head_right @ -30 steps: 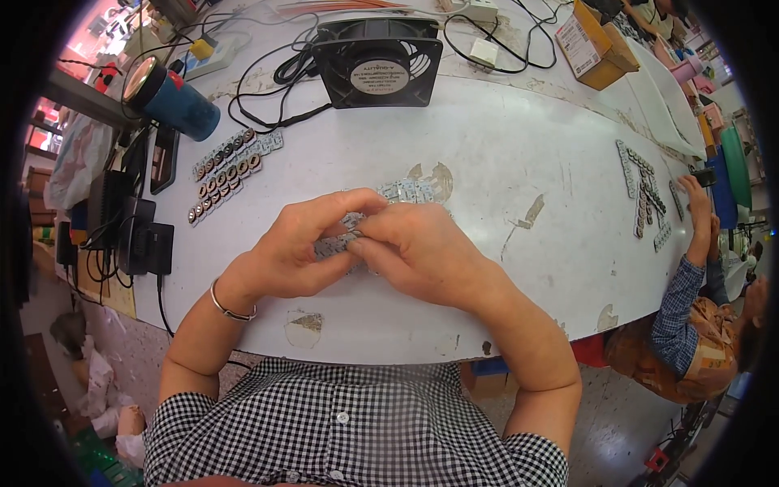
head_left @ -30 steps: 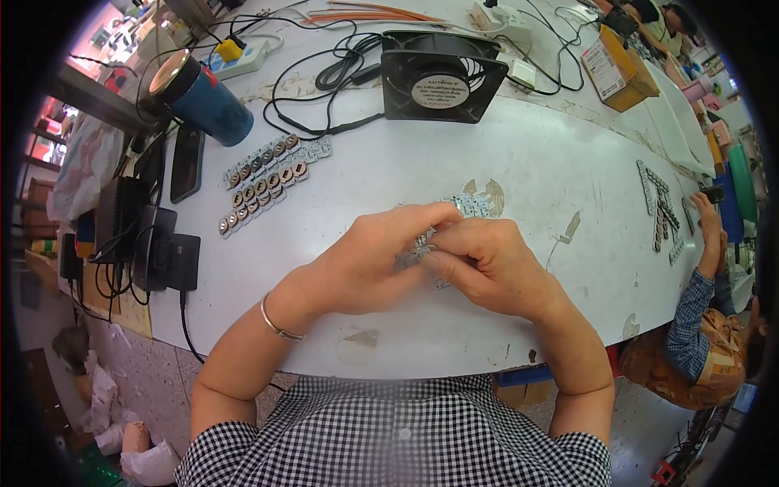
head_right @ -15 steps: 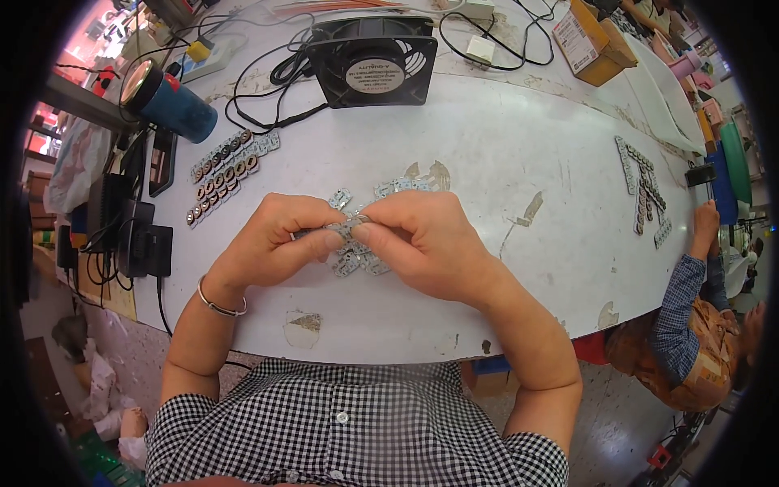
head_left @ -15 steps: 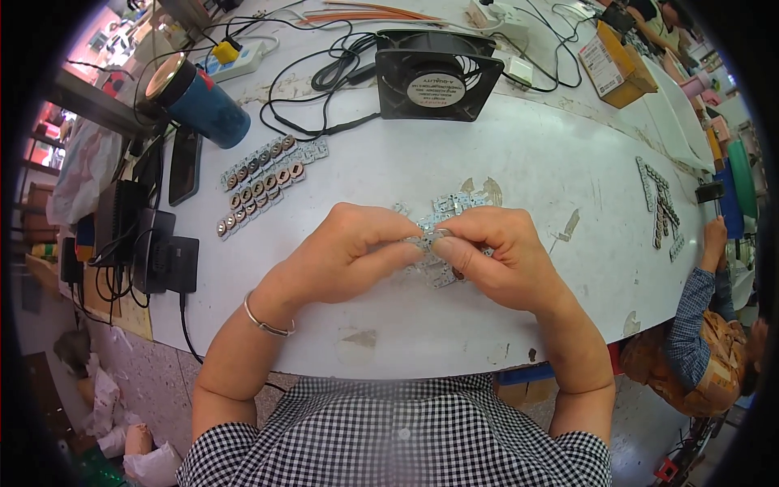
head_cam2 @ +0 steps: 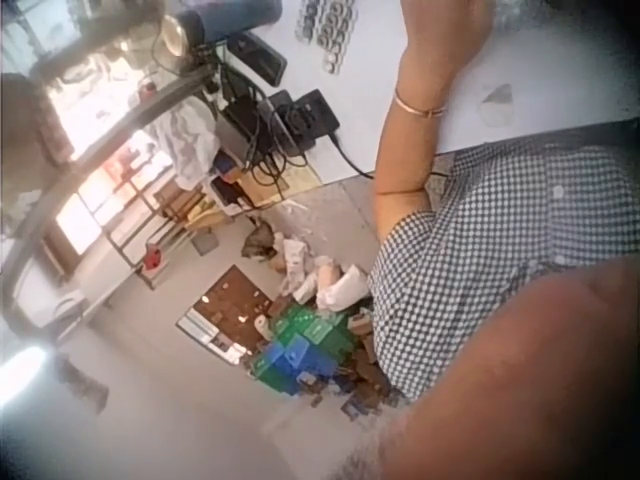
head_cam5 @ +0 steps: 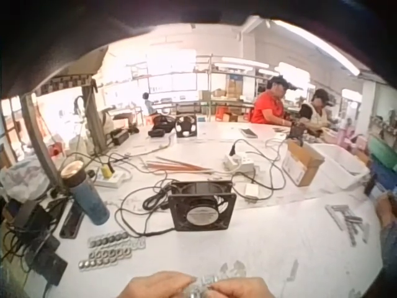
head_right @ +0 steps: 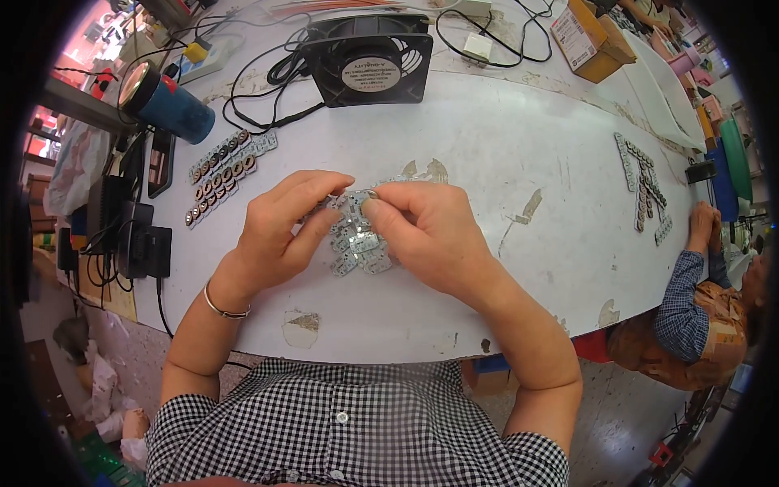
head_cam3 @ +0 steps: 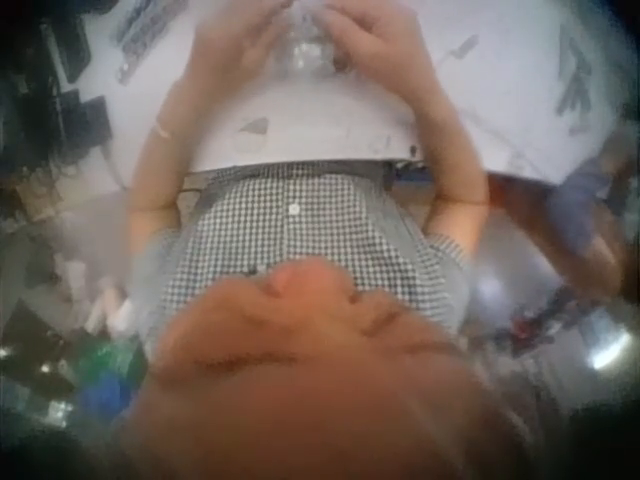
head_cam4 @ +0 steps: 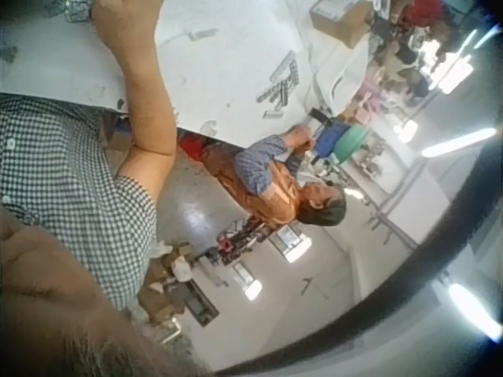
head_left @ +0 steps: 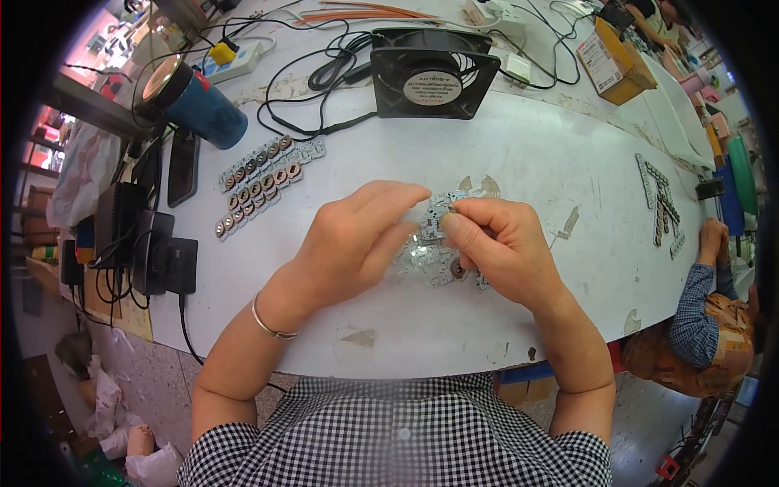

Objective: The recorder is sorting and assembling small electronic components, testing them against a point on the table to ensure their LEDs light up correctly.

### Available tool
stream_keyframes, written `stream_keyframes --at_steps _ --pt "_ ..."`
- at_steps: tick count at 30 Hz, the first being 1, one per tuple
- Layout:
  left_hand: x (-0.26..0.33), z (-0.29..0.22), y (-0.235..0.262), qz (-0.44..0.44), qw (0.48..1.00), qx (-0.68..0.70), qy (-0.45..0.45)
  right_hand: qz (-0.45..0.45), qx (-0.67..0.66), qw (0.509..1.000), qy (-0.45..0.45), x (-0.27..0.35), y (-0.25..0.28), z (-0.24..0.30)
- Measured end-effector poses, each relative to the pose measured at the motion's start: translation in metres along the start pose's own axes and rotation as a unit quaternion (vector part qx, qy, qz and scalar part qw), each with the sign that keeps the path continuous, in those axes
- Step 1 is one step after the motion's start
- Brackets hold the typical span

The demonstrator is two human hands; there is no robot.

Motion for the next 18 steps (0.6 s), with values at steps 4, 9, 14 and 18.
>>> stream_keyframes --at_steps 4,9,14,18 --pt "0.001 -0.004 0.001 0.003 0.998 -0.033 -0.048 -0.007 0.013 1.000 0.021 -0.001 0.000 0.000" --pt "0.002 -0.011 0.002 0.010 0.989 -0.105 -0.104 0.003 0.017 1.000 0.022 0.000 -0.004 -0.001" --pt "0.002 -0.013 0.002 0.004 0.986 -0.118 -0.115 -0.007 0.021 0.999 0.035 0.000 -0.004 0.002" --pt "0.002 -0.014 0.002 0.004 0.986 -0.122 -0.116 -0.016 0.014 0.999 0.037 0.001 -0.004 0.004"
Point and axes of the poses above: each hand's wrist, its own x-axis away from the middle knuckle, its own y-axis out of the back of the hand, z = x × y, the point moved 9 cm from there along -x, towards the middle knuckle, and after that the axes turned 1 degree about -y, right-handed, at the moved point
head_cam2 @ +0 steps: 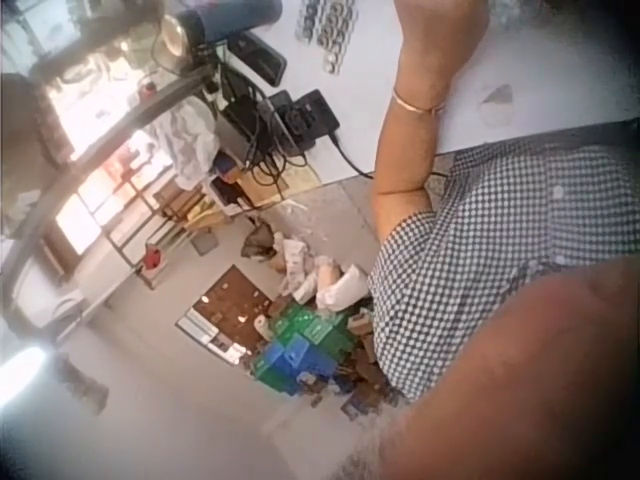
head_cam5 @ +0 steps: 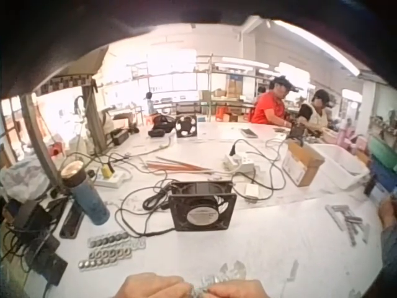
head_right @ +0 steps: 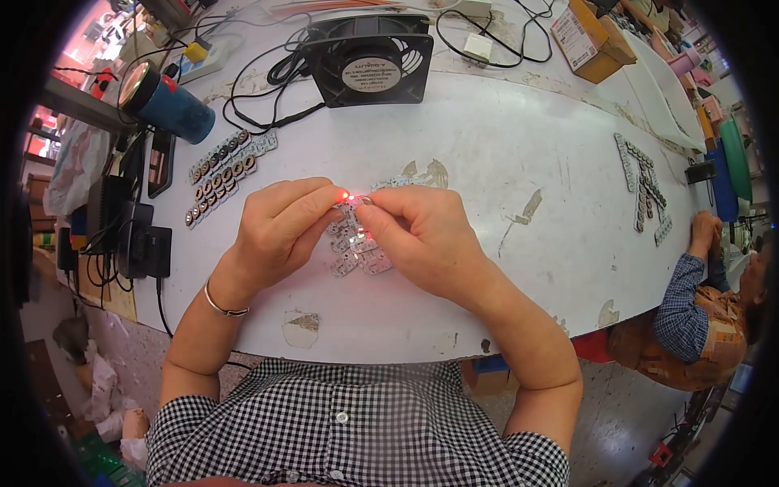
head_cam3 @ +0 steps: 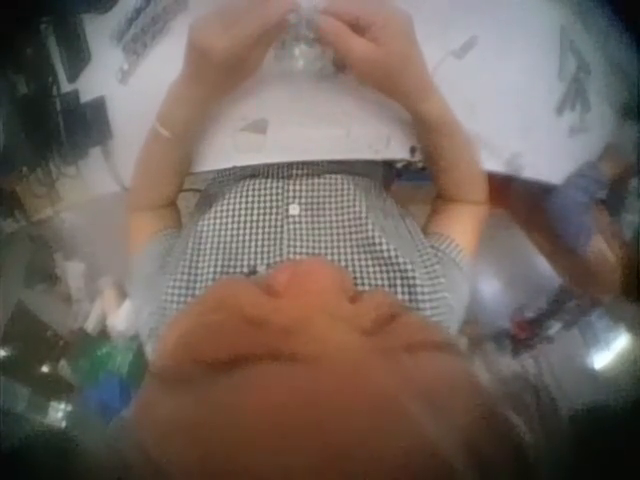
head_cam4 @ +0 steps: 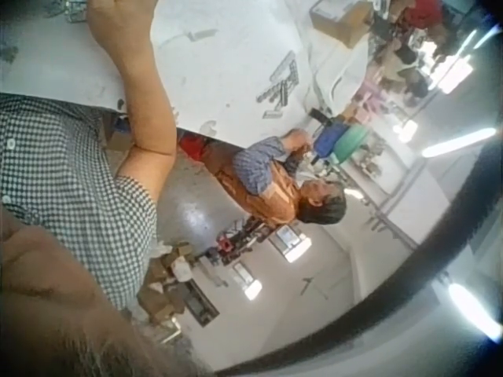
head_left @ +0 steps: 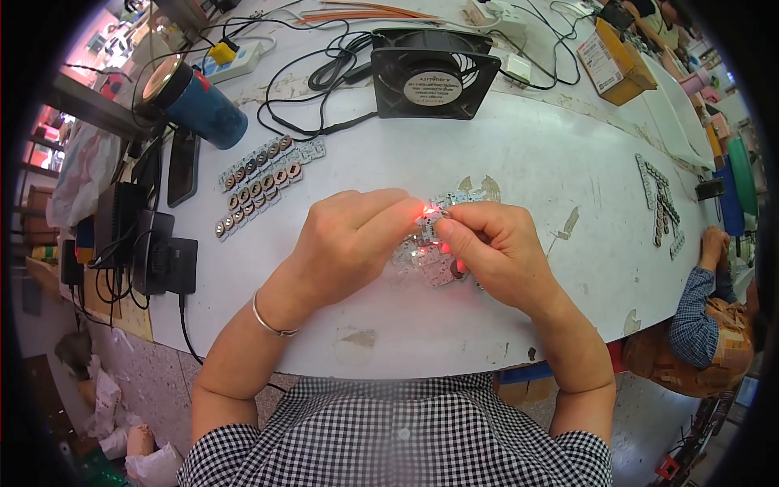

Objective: The recorder is sorting and assembling small electronic components, testing them against a point on the table to ensure their LEDs light up correctly.

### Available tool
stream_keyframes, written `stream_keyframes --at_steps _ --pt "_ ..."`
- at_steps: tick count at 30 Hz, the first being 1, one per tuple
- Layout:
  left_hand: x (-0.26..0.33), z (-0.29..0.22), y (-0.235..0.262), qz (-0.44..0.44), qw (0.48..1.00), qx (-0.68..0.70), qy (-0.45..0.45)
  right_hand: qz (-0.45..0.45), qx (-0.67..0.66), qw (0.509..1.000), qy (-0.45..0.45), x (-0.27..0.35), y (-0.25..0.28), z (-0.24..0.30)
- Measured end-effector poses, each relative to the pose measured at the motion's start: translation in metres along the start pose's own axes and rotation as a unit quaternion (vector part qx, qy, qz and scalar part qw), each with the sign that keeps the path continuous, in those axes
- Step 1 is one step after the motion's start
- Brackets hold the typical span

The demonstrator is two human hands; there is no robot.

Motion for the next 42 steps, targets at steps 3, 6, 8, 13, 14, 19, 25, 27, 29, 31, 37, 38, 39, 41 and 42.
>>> stream_keyframes --at_steps 3,6,8,13,14,19,25,27,29,31,37,38,39,41,42 --pt "-0.001 0.000 -0.001 -0.001 1.000 0.004 0.001 -0.015 0.000 1.000 0.020 0.000 0.002 0.003" --pt "-0.002 0.000 0.000 -0.017 1.000 0.005 -0.003 -0.011 0.037 0.999 0.020 -0.001 0.002 0.000" --pt "0.000 0.002 0.001 -0.046 0.998 0.015 0.035 -0.042 0.020 0.998 0.050 -0.002 0.006 0.005" --pt "0.001 0.000 0.001 -0.072 0.997 0.021 0.034 -0.048 -0.045 0.998 0.002 -0.003 0.007 -0.001" --pt "0.001 -0.002 0.000 -0.067 0.997 0.016 0.032 -0.049 -0.073 0.996 -0.008 -0.002 0.007 -0.002" --pt "0.000 -0.008 0.001 -0.046 0.998 0.007 0.039 -0.034 -0.059 0.997 -0.022 -0.003 0.007 -0.004" --pt "0.011 0.022 -0.012 -0.019 0.966 0.175 0.189 -0.010 -0.009 1.000 0.026 -0.002 0.001 -0.005" --pt "0.011 0.025 -0.012 0.008 0.959 0.156 0.235 -0.022 -0.017 0.999 0.042 -0.005 0.005 -0.002" --pt "0.015 0.028 -0.017 0.023 0.959 0.167 0.227 -0.103 -0.123 0.986 -0.037 -0.005 0.026 -0.015" --pt "0.015 0.028 -0.019 0.038 0.959 0.178 0.219 -0.088 -0.087 0.992 -0.013 -0.005 0.027 -0.010" --pt "0.007 0.010 -0.024 0.108 0.949 0.260 0.145 -0.020 0.031 0.996 0.077 0.000 0.002 0.009" --pt "0.007 0.009 -0.025 0.115 0.943 0.276 0.144 -0.020 0.030 0.996 0.076 0.000 0.002 0.012" --pt "0.007 0.008 -0.026 0.122 0.938 0.291 0.143 -0.008 0.030 0.997 0.075 -0.001 0.000 0.014" --pt "0.007 0.007 -0.027 0.127 0.932 0.311 0.138 0.004 0.030 0.997 0.072 -0.002 -0.001 0.013" --pt "0.007 0.006 -0.028 0.131 0.925 0.330 0.132 0.017 0.049 0.993 0.107 -0.001 -0.003 0.018"
Point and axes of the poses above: each hand's wrist, its own x-axis away from the middle knuckle, its own y-axis out of the back of the hand, z = x × y, the point moved 9 cm from there along -x, towards the middle knuckle, and after that the axes turned 1 degree about -y, right-handed, at the moved point
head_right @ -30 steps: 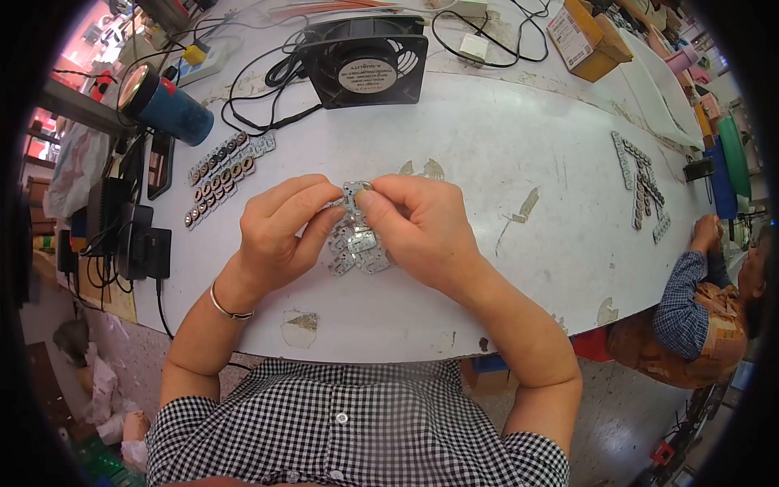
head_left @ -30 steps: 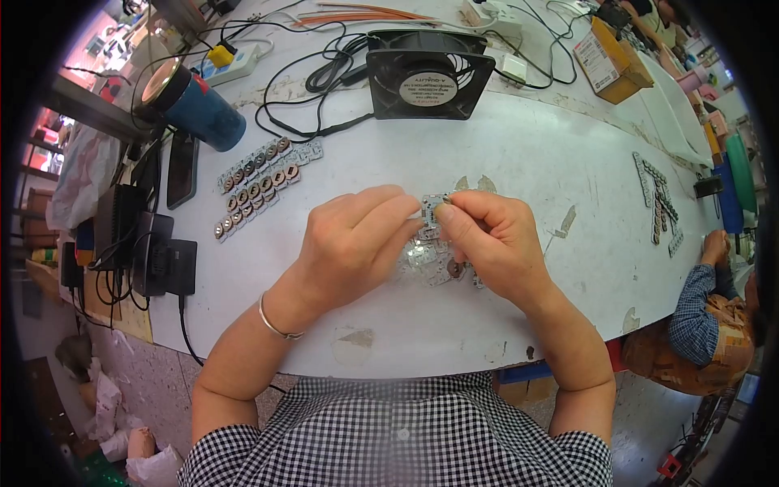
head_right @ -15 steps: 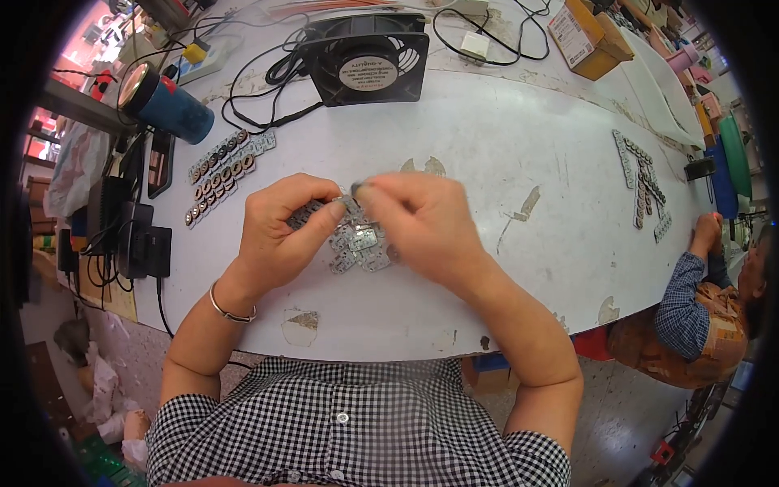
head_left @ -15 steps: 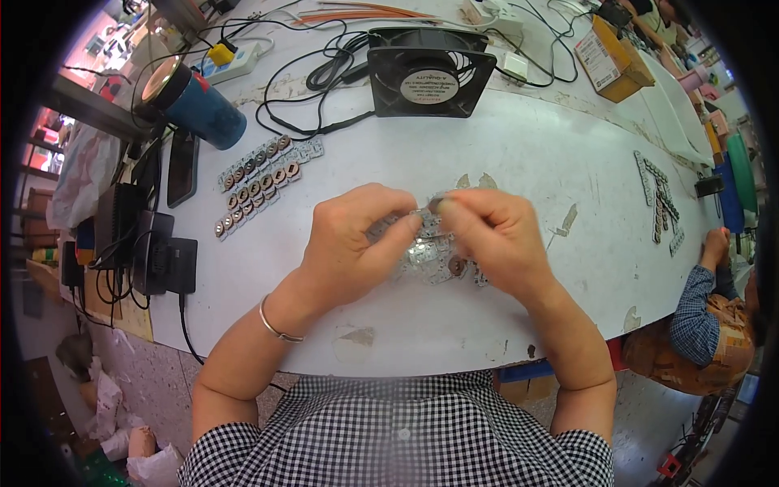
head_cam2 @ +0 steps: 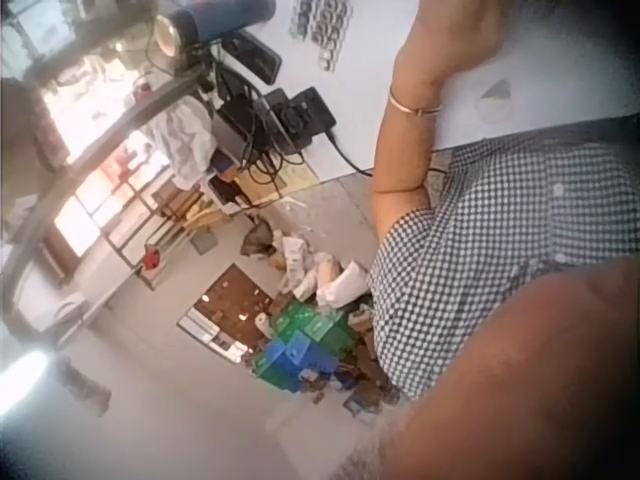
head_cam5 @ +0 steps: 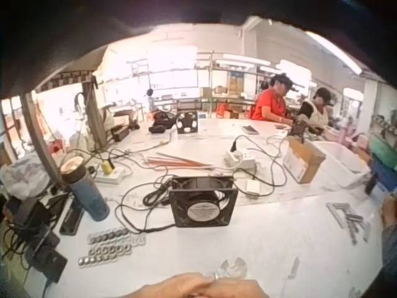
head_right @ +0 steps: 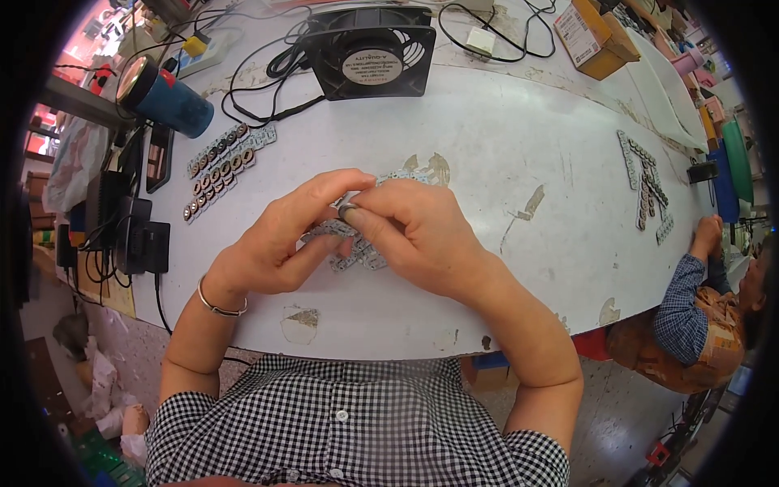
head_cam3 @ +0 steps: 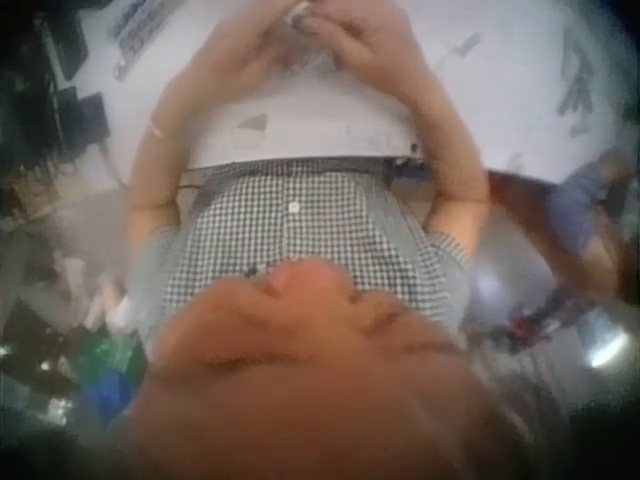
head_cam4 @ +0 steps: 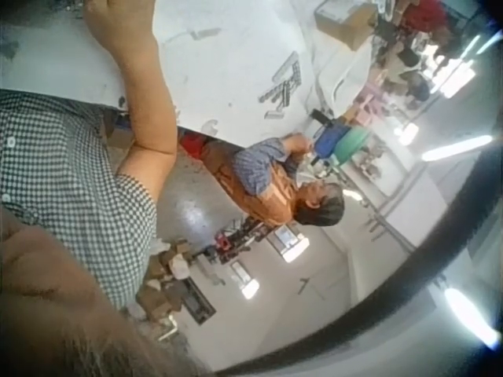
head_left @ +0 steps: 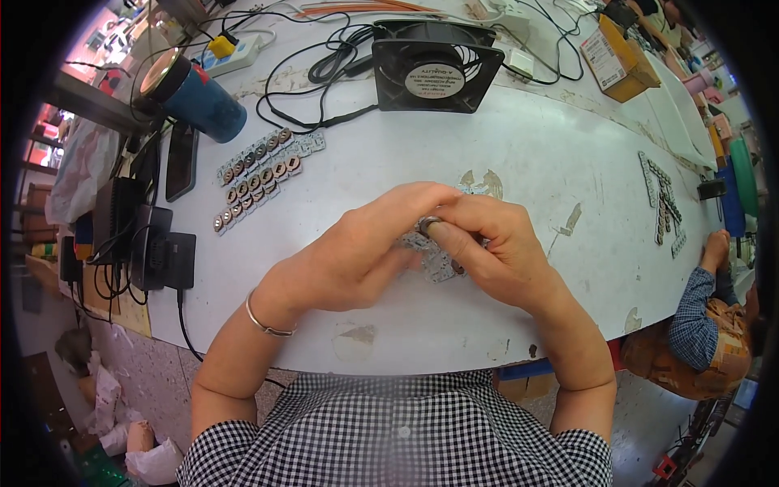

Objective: The recorder is sorting and assembling small electronic components, testing them against a point on the table to ensure their LEDs light up correctly.

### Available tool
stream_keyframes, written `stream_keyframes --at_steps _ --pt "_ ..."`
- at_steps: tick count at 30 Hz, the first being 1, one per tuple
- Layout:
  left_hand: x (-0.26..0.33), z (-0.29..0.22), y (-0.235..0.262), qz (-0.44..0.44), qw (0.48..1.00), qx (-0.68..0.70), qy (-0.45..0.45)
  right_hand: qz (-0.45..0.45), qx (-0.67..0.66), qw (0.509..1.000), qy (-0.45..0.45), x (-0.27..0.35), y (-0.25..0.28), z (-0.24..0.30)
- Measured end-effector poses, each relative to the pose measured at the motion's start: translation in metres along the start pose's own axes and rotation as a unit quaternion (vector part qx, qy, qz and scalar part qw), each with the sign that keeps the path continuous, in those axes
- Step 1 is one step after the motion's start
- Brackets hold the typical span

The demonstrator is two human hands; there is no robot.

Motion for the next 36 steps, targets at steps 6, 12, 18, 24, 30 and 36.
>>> stream_keyframes --at_steps 6,12,18,24,30,36 --pt "0.002 0.006 -0.005 0.015 0.999 0.013 0.042 0.073 0.068 0.995 0.032 0.002 -0.010 -0.003" --pt "0.003 0.010 -0.006 0.006 0.994 0.073 0.078 0.090 0.078 0.992 0.042 0.004 -0.013 0.002" --pt "0.003 0.014 -0.012 0.020 0.993 0.084 0.086 0.112 0.104 0.987 0.044 0.004 -0.018 0.002" --pt "-0.001 0.009 -0.010 0.035 0.993 0.075 0.090 0.077 0.092 0.990 0.073 0.006 -0.017 0.005" --pt "0.002 0.006 0.015 -0.060 0.995 0.018 0.077 0.041 0.087 0.994 0.059 0.003 -0.004 0.006" --pt "0.005 0.016 0.013 -0.003 0.989 0.007 0.146 0.047 0.055 0.996 0.059 0.003 0.002 0.008"
Point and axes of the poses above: each hand's wrist, its own x-axis away from the middle knuckle, its own y-axis out of the back of the hand, z = x × y, the point moved 9 cm from there along -x, towards the middle knuckle, and after that the axes turned 1 degree about -y, right-handed, at the moved point
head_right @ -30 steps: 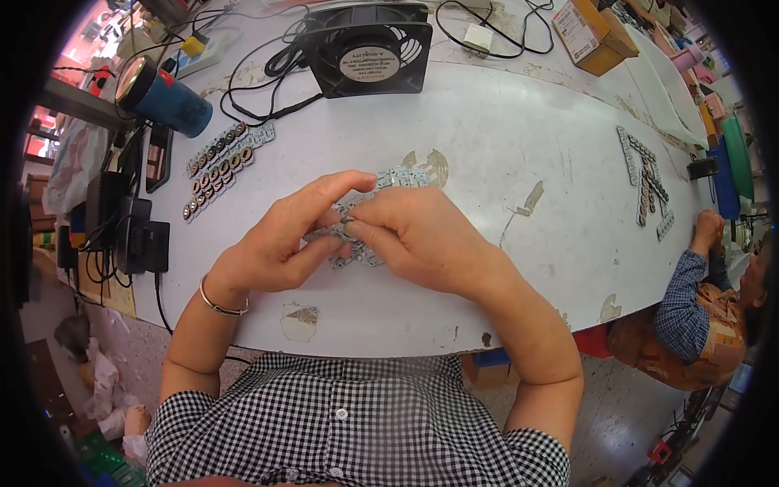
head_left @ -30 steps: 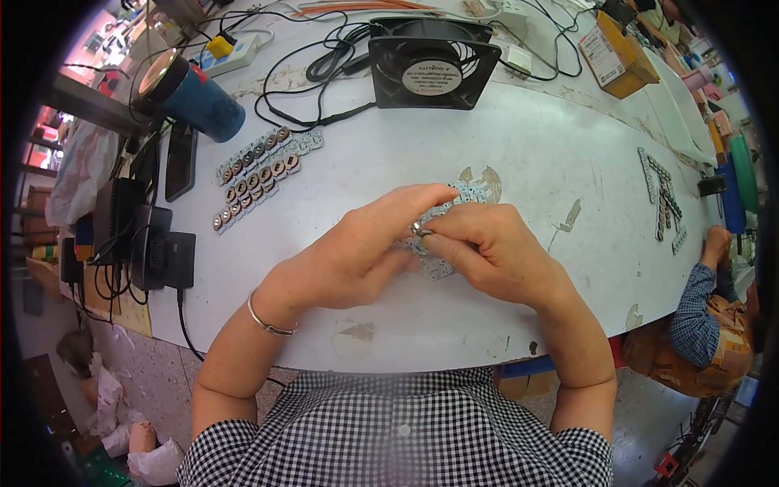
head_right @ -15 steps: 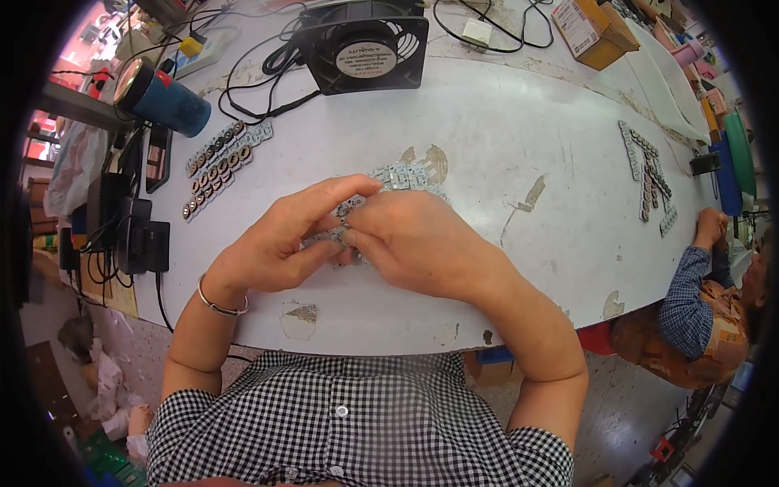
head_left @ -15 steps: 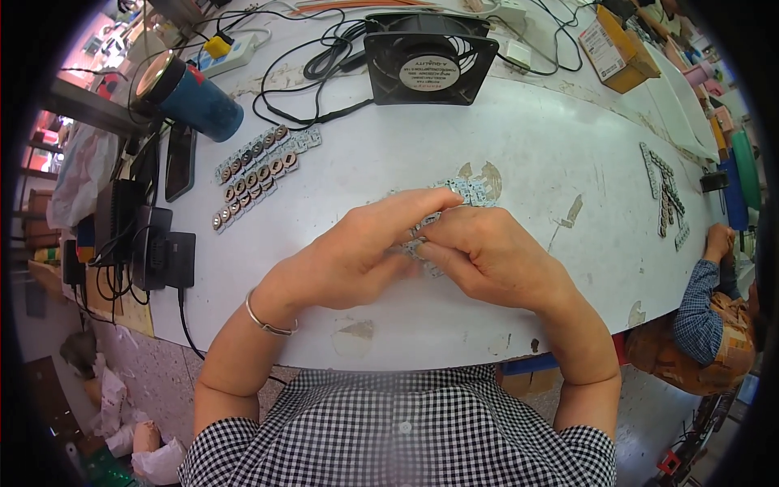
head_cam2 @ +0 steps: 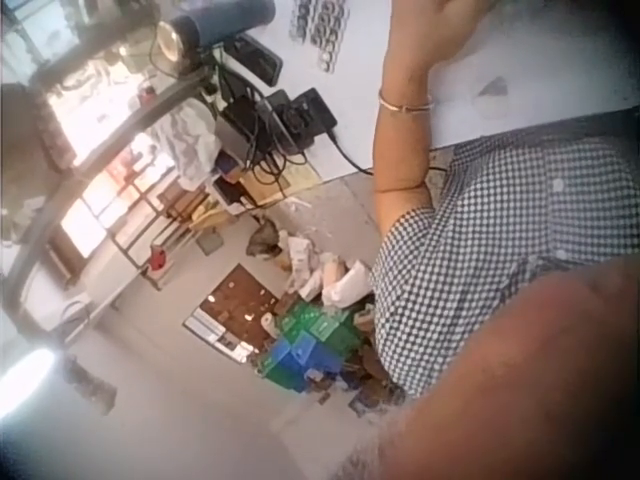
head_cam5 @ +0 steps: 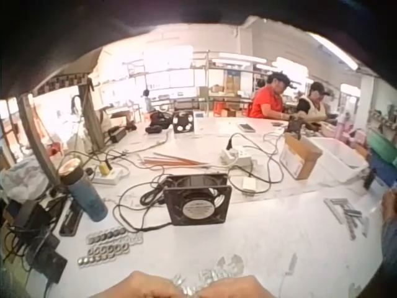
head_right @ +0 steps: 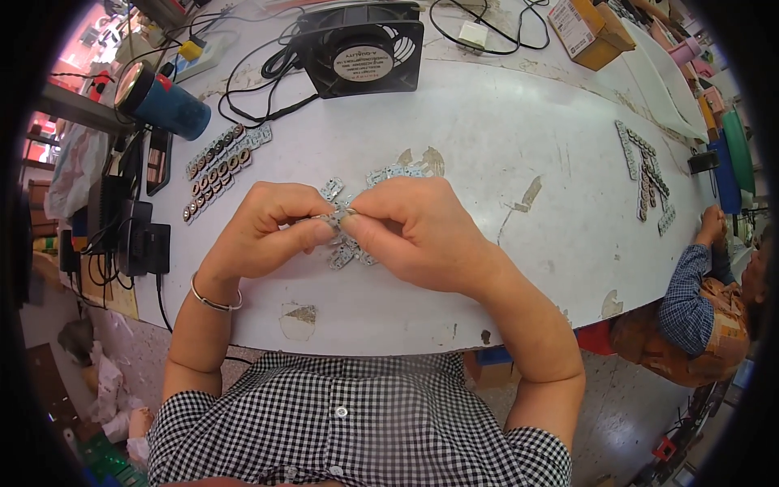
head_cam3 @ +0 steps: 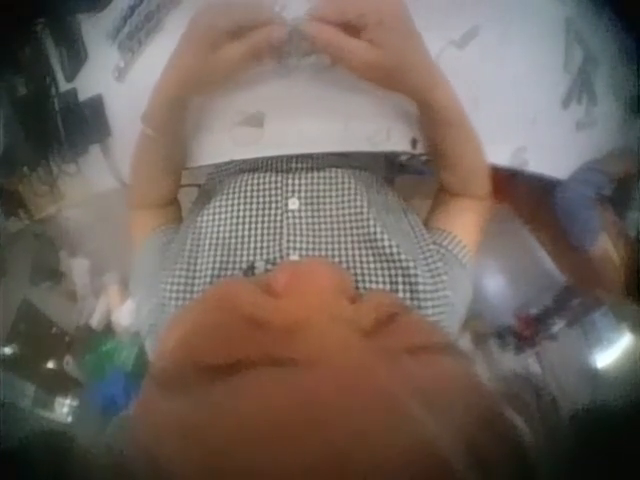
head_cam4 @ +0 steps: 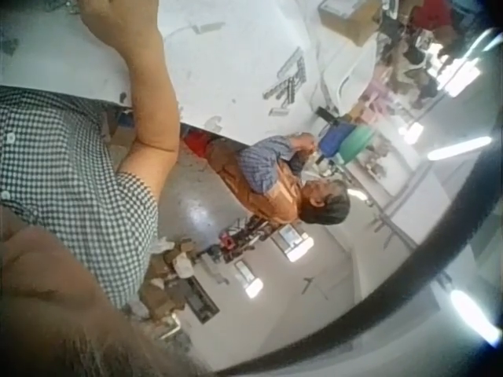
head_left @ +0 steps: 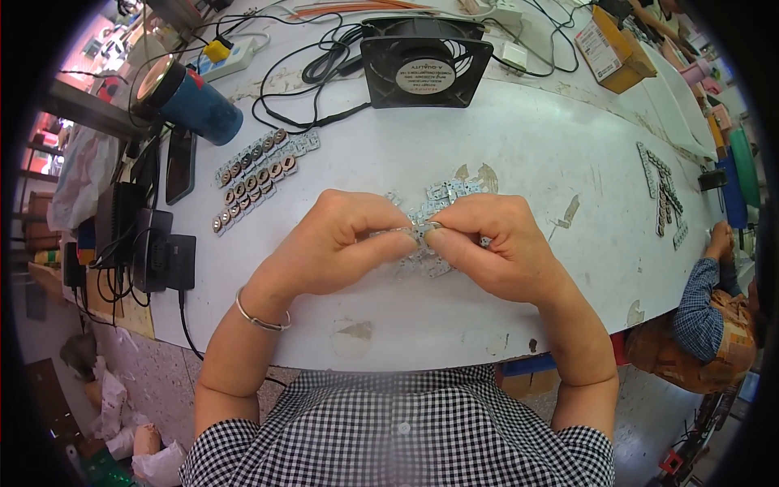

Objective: The recorder is sorting and assembling small electronic components, testing them against a point on the table to ensure their LEDs light up correctly.

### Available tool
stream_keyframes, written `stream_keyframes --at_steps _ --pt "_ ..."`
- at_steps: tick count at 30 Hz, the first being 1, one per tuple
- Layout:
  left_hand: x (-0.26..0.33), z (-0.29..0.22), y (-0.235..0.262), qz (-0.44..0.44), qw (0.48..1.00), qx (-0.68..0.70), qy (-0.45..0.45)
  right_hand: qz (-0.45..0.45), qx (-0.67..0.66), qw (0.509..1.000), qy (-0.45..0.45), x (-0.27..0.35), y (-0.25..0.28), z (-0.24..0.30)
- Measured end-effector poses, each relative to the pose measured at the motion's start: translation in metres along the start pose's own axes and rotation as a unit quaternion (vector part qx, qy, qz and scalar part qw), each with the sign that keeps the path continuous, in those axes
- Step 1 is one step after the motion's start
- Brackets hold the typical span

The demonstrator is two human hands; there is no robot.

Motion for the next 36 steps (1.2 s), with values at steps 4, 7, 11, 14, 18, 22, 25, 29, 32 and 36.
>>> stream_keyframes --at_steps 4,7,11,14,18,22,25,29,32,36 --pt "0.002 -0.008 0.001 0.031 0.992 0.088 -0.089 0.040 -0.255 0.960 -0.106 -0.001 -0.008 -0.001" --pt "0.002 -0.012 0.000 0.026 0.987 0.100 -0.125 0.025 -0.187 0.968 -0.166 0.004 -0.004 -0.020" --pt "0.000 0.007 0.015 -0.121 0.991 0.027 -0.047 -0.003 -0.076 0.981 -0.180 0.004 -0.004 -0.034" --pt "0.001 -0.017 0.011 -0.147 0.969 -0.142 -0.142 -0.029 -0.070 0.984 -0.158 0.004 -0.004 -0.031" --pt "0.005 -0.023 0.003 -0.130 0.937 -0.238 -0.221 -0.068 -0.085 0.983 -0.148 0.003 0.000 -0.025" --pt "0.007 -0.029 0.004 -0.151 0.925 -0.266 -0.226 -0.060 -0.070 0.984 -0.153 0.004 0.001 -0.027" --pt "0.007 -0.032 0.002 -0.148 0.913 -0.284 -0.251 -0.060 -0.065 0.985 -0.148 0.004 0.000 -0.025" --pt "0.009 -0.034 0.000 -0.149 0.898 -0.311 -0.273 -0.058 -0.043 0.989 -0.131 0.002 0.000 -0.021" --pt "0.009 -0.032 0.000 -0.150 0.895 -0.319 -0.273 -0.063 -0.043 0.989 -0.127 0.002 -0.001 -0.023" --pt "0.008 -0.034 0.001 -0.157 0.897 -0.314 -0.268 -0.070 -0.035 0.991 -0.112 0.002 -0.001 -0.022"
Point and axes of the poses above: each hand's wrist, its own x-axis away from the middle knuckle, its own y-axis out of the back of the hand, z = x × y, the point moved 9 cm from there along -x, towards the middle knuckle, and after that the axes turned 1 degree about -y, right-handed, at the moved point
